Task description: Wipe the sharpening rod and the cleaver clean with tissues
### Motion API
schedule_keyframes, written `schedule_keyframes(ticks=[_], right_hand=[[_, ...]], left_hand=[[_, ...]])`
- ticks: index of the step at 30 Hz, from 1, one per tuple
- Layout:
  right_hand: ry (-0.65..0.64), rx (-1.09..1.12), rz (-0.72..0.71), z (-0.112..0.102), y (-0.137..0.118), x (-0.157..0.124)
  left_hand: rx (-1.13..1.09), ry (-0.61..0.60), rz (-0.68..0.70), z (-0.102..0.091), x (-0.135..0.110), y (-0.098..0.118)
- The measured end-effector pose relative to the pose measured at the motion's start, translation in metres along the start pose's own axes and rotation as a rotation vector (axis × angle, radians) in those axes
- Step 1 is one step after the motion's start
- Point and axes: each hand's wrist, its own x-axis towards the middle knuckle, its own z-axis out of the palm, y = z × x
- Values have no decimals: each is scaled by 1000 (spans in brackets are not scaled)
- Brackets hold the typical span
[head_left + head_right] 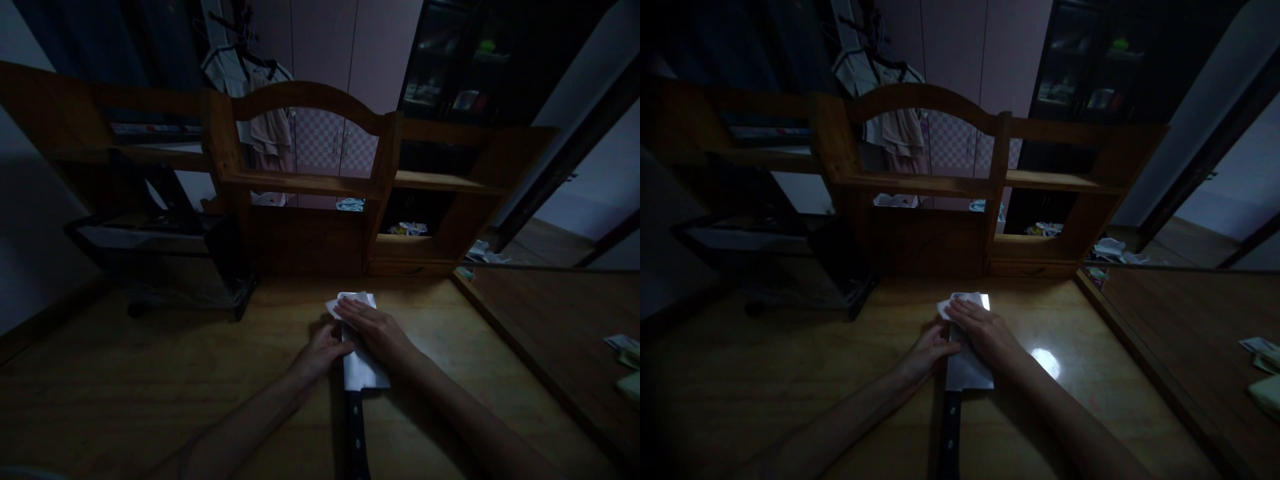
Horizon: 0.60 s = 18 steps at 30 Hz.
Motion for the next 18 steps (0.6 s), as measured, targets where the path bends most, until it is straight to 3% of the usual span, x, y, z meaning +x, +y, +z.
schedule_keyframes(ticks=[2, 9, 15, 18], right_hand=[[-52, -25, -15, 1, 2, 1], [-34, -62, 93, -12, 20, -3], [20, -32, 149, -14, 31, -7], [100, -40, 247, -14, 38, -10]], left_hand=[[-9, 25, -45, 0, 0, 1], [-38, -20, -58, 6, -7, 11], [-32, -17, -45, 2, -5, 7], [-4, -15, -32, 1, -5, 5]])
